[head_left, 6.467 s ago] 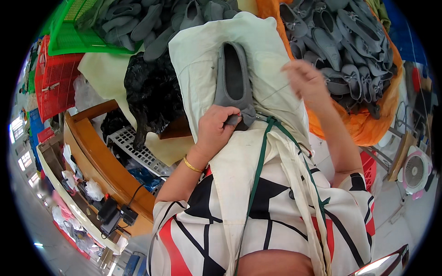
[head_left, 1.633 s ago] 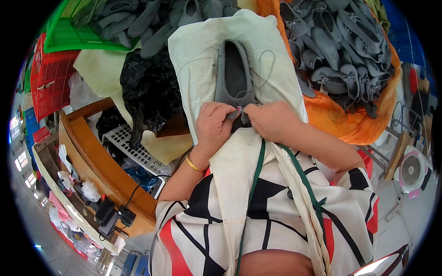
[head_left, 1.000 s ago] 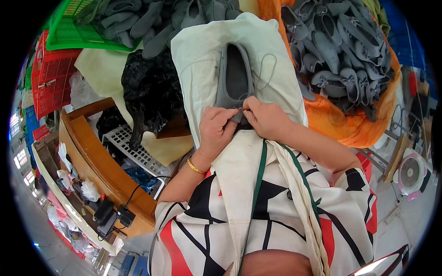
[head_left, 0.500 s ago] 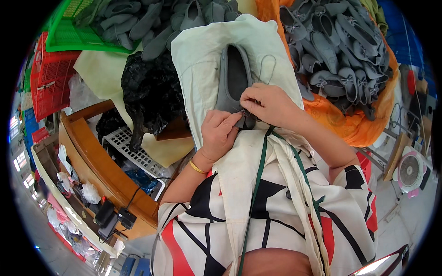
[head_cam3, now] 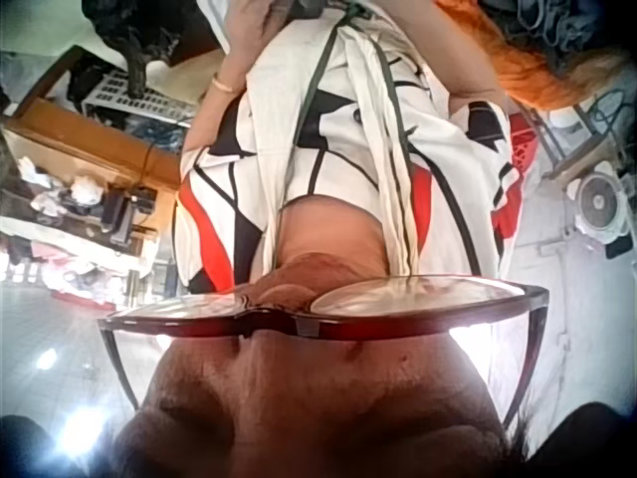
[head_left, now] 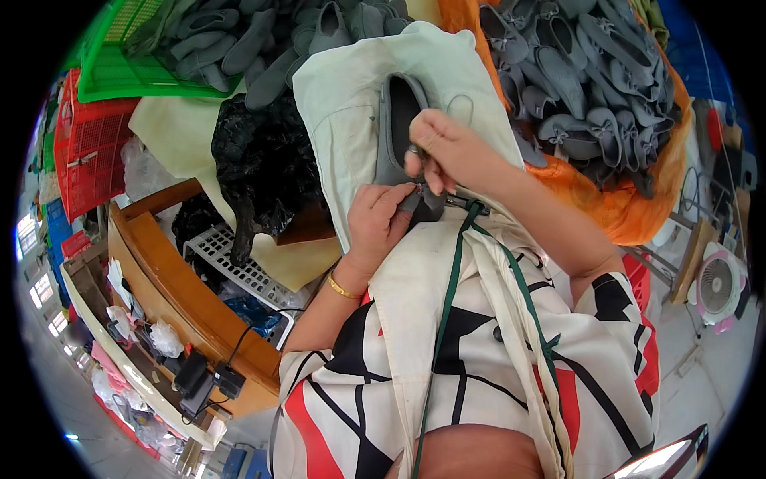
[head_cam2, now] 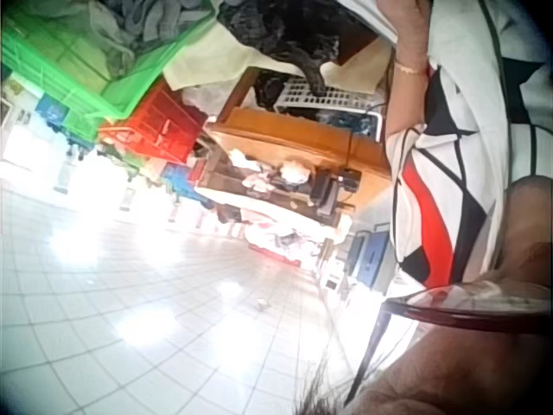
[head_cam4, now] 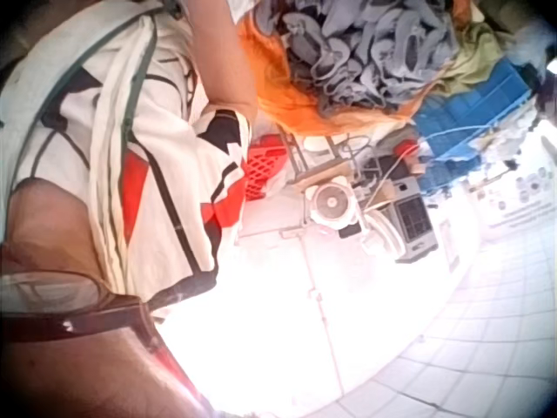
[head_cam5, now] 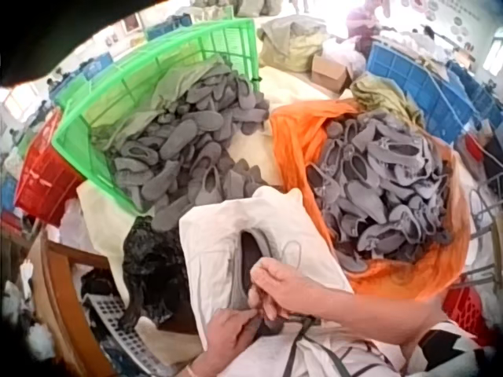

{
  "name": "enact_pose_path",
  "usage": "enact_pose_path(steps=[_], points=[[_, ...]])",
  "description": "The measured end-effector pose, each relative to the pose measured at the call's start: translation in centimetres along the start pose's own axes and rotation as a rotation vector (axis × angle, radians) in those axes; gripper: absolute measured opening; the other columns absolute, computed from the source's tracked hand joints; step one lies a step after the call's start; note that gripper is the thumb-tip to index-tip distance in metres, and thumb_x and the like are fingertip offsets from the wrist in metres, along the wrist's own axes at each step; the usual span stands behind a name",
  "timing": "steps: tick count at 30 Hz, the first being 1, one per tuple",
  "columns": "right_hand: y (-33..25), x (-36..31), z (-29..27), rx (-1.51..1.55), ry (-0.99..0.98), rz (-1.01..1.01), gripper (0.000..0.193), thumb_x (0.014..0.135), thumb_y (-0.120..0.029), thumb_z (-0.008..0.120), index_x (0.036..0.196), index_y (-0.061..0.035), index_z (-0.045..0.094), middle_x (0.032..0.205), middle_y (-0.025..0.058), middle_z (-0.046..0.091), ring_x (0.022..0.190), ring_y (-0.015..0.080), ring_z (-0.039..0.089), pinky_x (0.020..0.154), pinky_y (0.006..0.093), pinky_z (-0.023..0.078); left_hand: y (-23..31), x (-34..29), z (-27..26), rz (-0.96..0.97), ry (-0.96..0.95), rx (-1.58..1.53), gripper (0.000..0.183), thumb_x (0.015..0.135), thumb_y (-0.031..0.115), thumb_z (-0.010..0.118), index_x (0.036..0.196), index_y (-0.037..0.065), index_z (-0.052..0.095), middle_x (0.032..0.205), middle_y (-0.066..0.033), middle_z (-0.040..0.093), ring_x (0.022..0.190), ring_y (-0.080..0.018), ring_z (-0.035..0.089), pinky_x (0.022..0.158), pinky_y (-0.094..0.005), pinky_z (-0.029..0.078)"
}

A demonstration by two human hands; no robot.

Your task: The person sews a decorative bow onto the toe of a gray slip-on shoe using a needle and thread. They pull the thread through the fabric, tie knots, and trim excess thread. The person repeats this process on multiple shoes, placing finished items into a nearby orange bag.

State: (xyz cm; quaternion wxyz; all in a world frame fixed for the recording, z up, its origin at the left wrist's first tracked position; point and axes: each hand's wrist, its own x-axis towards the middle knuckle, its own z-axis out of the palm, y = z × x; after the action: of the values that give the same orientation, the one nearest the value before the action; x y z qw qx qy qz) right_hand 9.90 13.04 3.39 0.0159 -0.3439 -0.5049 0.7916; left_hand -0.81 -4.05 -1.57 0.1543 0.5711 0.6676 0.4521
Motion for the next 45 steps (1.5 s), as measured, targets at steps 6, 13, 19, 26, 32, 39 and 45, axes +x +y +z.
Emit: enact_pose_path(steps=[6,13,19,26,32,39,45], points=[[-7.6,-2.0,-9.0,0.274,0.094,-0.582,0.023,0.101,-0.02,0.048,0.083,-0.0063,0.049,0.06,0.0024,0.047,0.058,0.0148,0.048,0.073,0.0363,0.049,0.1,0.1,-0.6,-0.032,-0.046,-0.017,0.037,0.065,-0.006,0.069,0.099,0.007,0.07,0.085,-0.0079,0.062,0.077,-0.0285,0.057,0.066,-0.0362,0.047],[-12.9,-6.1,-16.2,0.008,0.734,-1.194,0.019,0.093,0.001,0.047,0.075,-0.0026,0.053,0.071,0.003,0.049,0.066,0.0132,0.051,0.092,0.0372,0.048,-0.1,0.7,-0.8,-0.114,-0.134,-0.09,0.03,0.07,-0.004,0.069,0.098,0.006,0.07,0.085,-0.009,0.062,0.079,-0.0283,0.057,0.069,-0.0352,0.047],[-0.7,-2.0,-6.9,-0.857,0.067,-0.694,0.026,0.088,0.002,0.053,0.11,-0.0081,0.064,0.097,0.0084,0.061,0.088,0.0223,0.061,0.08,0.0294,0.049,-0.2,0.3,-0.6,-0.232,-0.094,-0.214,0.023,0.08,0.0,0.069,0.102,0.007,0.071,0.086,-0.0081,0.062,0.082,-0.0248,0.058,0.072,-0.0329,0.047],[2.8,0.3,-2.9,-1.282,-0.139,-1.002,0.006,0.073,-0.01,0.061,0.078,-0.0077,0.058,0.079,0.0058,0.052,0.079,0.0235,0.057,0.071,0.0353,0.049,-0.4,-0.1,-0.4,-0.283,-0.071,-0.228,0.023,0.081,0.0,0.069,0.103,0.007,0.071,0.09,-0.0085,0.062,0.084,-0.0242,0.058,0.073,-0.0317,0.046],[3.4,1.5,-2.3,-1.3,0.06,-1.134,0.015,0.071,-0.011,0.069,0.068,-0.0094,0.054,0.069,0.0038,0.048,0.068,0.0227,0.055,0.06,0.0344,0.047,-0.5,0.1,-0.4,-0.298,-0.094,-0.2,0.023,0.077,-0.002,0.068,0.1,0.005,0.071,0.088,-0.0093,0.062,0.084,-0.0263,0.058,0.074,-0.0334,0.047],[4.7,4.3,-1.3,-1.179,0.366,-1.004,0.016,0.074,-0.012,0.068,0.066,-0.0087,0.054,0.066,0.0066,0.05,0.065,0.0258,0.056,0.057,0.0373,0.046,-0.8,0.5,-0.6,-0.283,-0.166,-0.145,0.02,0.076,0.0,0.068,0.096,0.003,0.069,0.084,-0.0112,0.061,0.082,-0.0306,0.057,0.074,-0.0361,0.046],[5.2,3.3,-1.7,-1.037,0.38,-0.926,0.022,0.082,-0.014,0.07,0.068,-0.0066,0.055,0.065,0.0085,0.05,0.061,0.0283,0.054,0.053,0.0391,0.043,0.6,0.8,-1.4,-0.439,-0.101,-0.199,0.022,0.083,0.016,0.072,0.097,0.0,0.066,0.082,-0.0112,0.061,0.08,-0.0258,0.059,0.07,-0.0333,0.047]])
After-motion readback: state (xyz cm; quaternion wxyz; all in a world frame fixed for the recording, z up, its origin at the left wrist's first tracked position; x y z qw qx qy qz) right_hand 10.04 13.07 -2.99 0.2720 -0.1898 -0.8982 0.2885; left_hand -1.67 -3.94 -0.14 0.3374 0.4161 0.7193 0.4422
